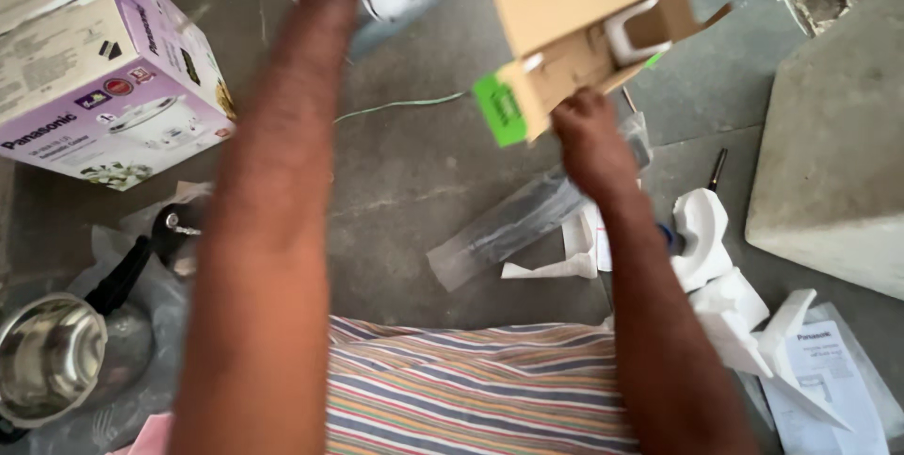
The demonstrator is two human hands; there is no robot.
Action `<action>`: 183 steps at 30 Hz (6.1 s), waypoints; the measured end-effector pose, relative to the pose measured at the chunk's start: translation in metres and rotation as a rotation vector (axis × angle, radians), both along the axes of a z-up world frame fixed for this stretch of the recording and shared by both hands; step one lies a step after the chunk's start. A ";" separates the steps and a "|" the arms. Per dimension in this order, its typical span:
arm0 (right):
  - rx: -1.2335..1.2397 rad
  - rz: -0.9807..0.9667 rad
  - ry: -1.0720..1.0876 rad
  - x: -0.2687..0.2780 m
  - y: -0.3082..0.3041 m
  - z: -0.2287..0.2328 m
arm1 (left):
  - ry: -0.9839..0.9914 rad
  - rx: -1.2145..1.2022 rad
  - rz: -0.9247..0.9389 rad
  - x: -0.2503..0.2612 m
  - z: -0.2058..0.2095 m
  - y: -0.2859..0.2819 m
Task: The person opens a cardboard box and removes packaging materials, including plastic wrap and foam pieces. They take out a long black object, inspect it, and place it back in the plastic wrap. They also handle a white bucket and a Panasonic product box.
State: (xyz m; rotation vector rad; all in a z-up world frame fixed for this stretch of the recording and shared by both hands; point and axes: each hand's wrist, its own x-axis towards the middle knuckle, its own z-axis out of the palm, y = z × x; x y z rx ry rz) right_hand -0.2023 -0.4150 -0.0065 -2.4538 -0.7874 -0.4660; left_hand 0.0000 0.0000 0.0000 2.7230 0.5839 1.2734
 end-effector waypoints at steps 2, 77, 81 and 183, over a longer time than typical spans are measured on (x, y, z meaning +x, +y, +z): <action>-0.088 0.033 0.068 -0.004 0.012 -0.015 | -0.025 0.012 -0.001 0.003 -0.025 -0.018; 1.159 0.421 0.597 -0.108 0.260 0.163 | -0.448 -0.747 -0.601 -0.472 0.188 0.052; 1.302 0.326 0.705 -0.142 0.203 0.182 | -0.442 -0.807 -0.634 -0.483 0.191 0.001; 0.532 -0.440 -0.082 -0.278 -0.207 -0.118 | 0.472 0.192 -0.854 -0.466 0.091 -0.251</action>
